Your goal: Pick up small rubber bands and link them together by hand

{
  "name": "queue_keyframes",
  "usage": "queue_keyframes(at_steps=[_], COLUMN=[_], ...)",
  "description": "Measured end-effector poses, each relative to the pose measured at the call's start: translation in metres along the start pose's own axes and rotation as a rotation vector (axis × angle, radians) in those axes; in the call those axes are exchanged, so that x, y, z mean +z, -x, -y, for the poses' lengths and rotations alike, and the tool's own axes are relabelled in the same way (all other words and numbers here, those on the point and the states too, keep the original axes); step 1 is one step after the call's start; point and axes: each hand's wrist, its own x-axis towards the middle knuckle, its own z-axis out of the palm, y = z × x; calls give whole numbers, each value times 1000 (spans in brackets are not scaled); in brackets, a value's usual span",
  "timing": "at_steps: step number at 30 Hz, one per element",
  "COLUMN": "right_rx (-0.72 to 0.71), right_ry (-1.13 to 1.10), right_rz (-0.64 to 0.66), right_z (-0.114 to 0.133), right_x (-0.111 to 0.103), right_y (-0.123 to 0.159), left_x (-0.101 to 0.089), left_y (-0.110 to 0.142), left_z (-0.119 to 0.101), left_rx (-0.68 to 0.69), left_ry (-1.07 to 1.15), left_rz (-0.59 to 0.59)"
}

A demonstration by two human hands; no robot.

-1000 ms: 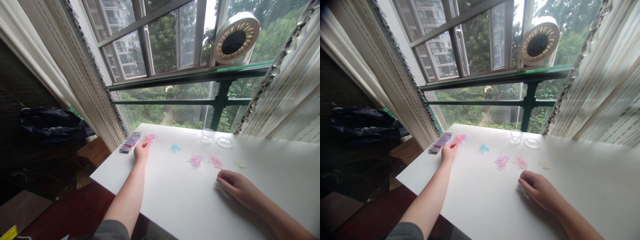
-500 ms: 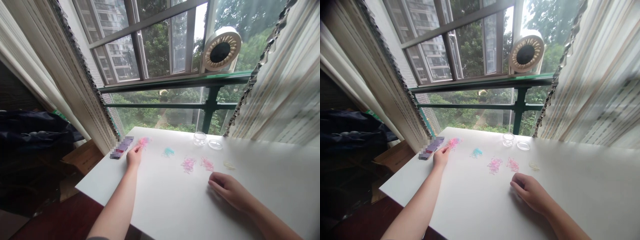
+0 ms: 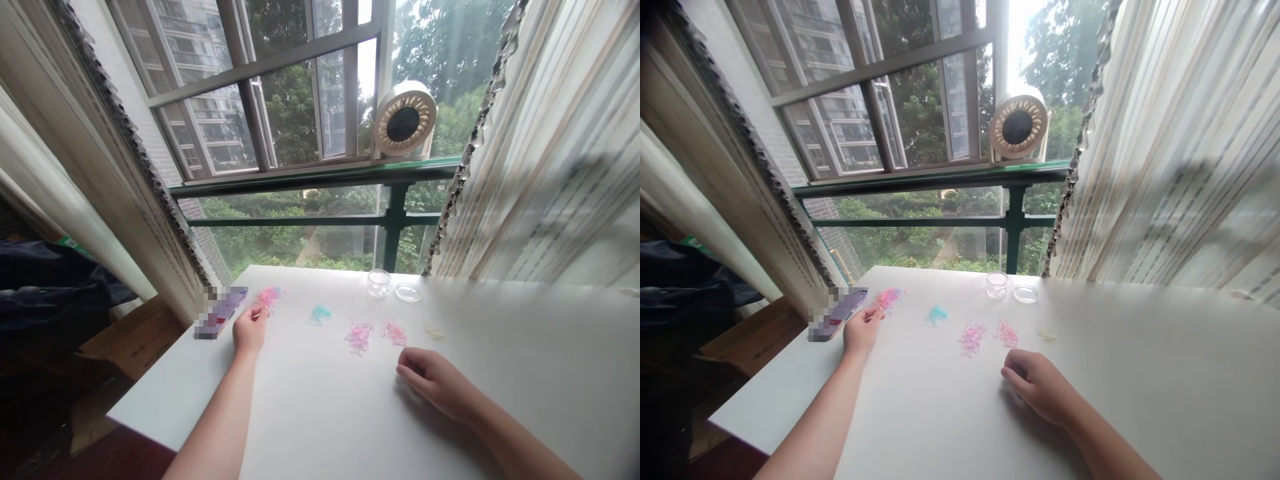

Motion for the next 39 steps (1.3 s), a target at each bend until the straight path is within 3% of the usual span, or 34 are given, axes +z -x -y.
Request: queue_keyframes(at_steps=[5, 10, 17, 21, 24, 28, 39], right_rx=[3, 11, 17, 5, -20, -54, -42], right_ry=[-12, -20, -48, -111, -201, -251, -251], right_rz=[-13, -22, -51, -57, -66, -92, -61], right_z=[2, 4, 2, 1, 0, -5, -3], right_x=[0, -1, 1, 2, 1, 1, 0], right_y=[1, 1, 0, 0, -1, -2, 0], left_x=[6, 15, 40, 61, 72, 75, 77], left_y=[14, 42, 88, 116, 131, 144, 155], left_z=[-20, -60, -127, -152, -154, -145, -134], left_rx=[65, 192, 449, 617, 683, 664, 696], left_ry=[180, 227, 213, 143, 99, 93, 49], left_rz=[93, 225, 670, 819, 852, 850, 890])
